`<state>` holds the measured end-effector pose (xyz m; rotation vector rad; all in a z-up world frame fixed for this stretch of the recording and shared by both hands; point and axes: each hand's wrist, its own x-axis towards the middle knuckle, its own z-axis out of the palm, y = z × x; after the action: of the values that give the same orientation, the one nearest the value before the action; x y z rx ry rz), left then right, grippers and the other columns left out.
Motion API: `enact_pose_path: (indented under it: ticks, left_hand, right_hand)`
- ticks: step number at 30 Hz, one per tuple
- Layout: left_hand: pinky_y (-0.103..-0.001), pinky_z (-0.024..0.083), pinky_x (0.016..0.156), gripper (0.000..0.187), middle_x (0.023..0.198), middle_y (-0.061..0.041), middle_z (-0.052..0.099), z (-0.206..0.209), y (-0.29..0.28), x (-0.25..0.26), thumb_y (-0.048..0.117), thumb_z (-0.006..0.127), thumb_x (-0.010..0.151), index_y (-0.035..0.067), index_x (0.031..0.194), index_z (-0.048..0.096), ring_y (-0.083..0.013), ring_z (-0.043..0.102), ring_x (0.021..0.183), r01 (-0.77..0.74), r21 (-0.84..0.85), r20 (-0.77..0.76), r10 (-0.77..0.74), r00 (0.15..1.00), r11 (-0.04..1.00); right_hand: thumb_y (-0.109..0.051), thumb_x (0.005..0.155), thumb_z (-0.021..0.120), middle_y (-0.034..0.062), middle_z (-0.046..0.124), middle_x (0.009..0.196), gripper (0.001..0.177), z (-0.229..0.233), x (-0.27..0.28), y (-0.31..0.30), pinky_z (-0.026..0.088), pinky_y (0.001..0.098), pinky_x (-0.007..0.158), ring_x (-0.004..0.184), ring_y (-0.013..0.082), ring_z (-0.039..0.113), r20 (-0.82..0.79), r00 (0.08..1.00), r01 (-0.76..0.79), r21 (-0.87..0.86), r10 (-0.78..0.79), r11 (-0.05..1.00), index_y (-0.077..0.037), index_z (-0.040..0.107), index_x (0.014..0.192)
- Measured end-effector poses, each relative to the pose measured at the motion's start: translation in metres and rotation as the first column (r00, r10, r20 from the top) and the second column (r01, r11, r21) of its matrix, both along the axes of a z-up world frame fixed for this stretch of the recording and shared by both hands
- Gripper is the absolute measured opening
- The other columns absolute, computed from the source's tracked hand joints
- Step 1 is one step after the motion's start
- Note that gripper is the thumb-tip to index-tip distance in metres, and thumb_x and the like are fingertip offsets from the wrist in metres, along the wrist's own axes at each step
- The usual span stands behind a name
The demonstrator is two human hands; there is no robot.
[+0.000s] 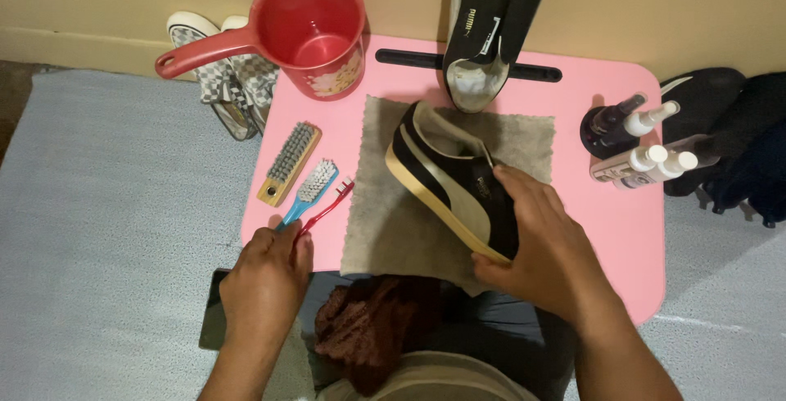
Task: The person cleans a shoe using a small brush dipped in water and wipes it with a cloth.
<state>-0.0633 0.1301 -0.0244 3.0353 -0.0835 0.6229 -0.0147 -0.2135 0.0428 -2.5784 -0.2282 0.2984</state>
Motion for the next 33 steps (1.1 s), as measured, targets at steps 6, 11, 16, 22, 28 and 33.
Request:
enact_pose_path:
  ticks: [6,11,16,22,28,33]
  left_hand:
    - [-0.035,0.046,0.041,0.016,0.094,0.003,0.070,-0.010,-0.002,0.003,0.025,0.070,0.099,0.019,0.107,0.083,-0.0114,0.076,0.110,-0.020,-0.025,0.028,0.020,0.999,0.999]
    - [-0.040,0.058,0.072,0.017,0.109,-0.012,0.071,0.011,-0.005,0.008,0.018,0.072,0.098,0.007,0.108,0.080,-0.0308,0.067,0.091,0.083,-0.085,0.063,-0.078,0.995,0.993]
    - [-0.039,0.057,0.063,0.022,0.095,-0.011,0.072,0.073,-0.003,0.026,0.021,0.060,0.102,0.007,0.115,0.071,-0.0248,0.068,0.081,-0.099,-0.540,-0.324,-0.098,0.941,0.836]
    - [-0.056,0.049,0.073,0.014,0.107,-0.021,0.065,0.131,0.024,0.106,0.009,0.060,0.108,0.002,0.114,0.070,-0.0420,0.060,0.103,0.176,-0.188,-0.027,-0.184,0.983,0.966]
    - [-0.059,0.052,0.063,0.038,0.098,-0.021,0.069,0.154,0.003,0.212,0.014,0.042,0.103,0.007,0.121,0.074,-0.0464,0.066,0.089,-0.035,0.050,-0.403,0.052,0.914,0.998]
    - [-0.049,0.062,0.073,0.039,0.117,-0.016,0.073,0.128,-0.013,0.274,0.004,0.055,0.091,0.011,0.126,0.072,-0.0384,0.073,0.102,-0.021,0.386,-0.502,0.229,0.834,0.922]
  right_hand:
    - [-0.035,0.064,0.088,0.0126,0.046,0.159,0.103,-0.023,0.005,0.003,0.047,0.0514,0.104,0.141,0.0358,0.045,0.165,0.986,0.017,-0.077,-0.004,0.997,-0.006,0.044,0.153]
    - [-0.041,0.062,0.089,0.0200,0.045,0.157,0.102,-0.053,0.002,-0.002,0.040,0.0538,0.109,0.142,0.0412,0.044,0.317,0.944,-0.055,-0.116,0.089,0.992,-0.005,0.050,0.149]
    - [-0.048,0.078,0.084,0.0215,0.041,0.154,0.090,-0.054,-0.004,0.001,0.036,0.0604,0.120,0.137,0.0452,0.046,0.513,0.845,-0.146,-0.054,0.153,0.988,-0.001,0.050,0.147]
    - [-0.035,0.091,0.067,0.0153,0.060,0.122,0.060,-0.054,-0.007,0.009,0.045,0.0530,0.097,0.106,0.0413,0.057,0.413,0.911,0.010,-0.028,0.003,1.000,-0.008,0.057,0.143]
    - [-0.030,0.090,0.068,0.0093,0.065,0.128,0.046,-0.039,-0.003,0.020,0.050,0.0472,0.099,0.123,0.0310,0.060,0.186,0.955,0.205,0.157,-0.233,0.966,-0.012,0.065,0.132]
    - [-0.035,0.093,0.064,0.0019,0.071,0.116,0.039,-0.019,0.010,0.015,0.054,0.0404,0.089,0.106,0.0223,0.068,-0.067,0.953,0.302,0.166,-0.295,0.939,-0.016,0.067,0.127]
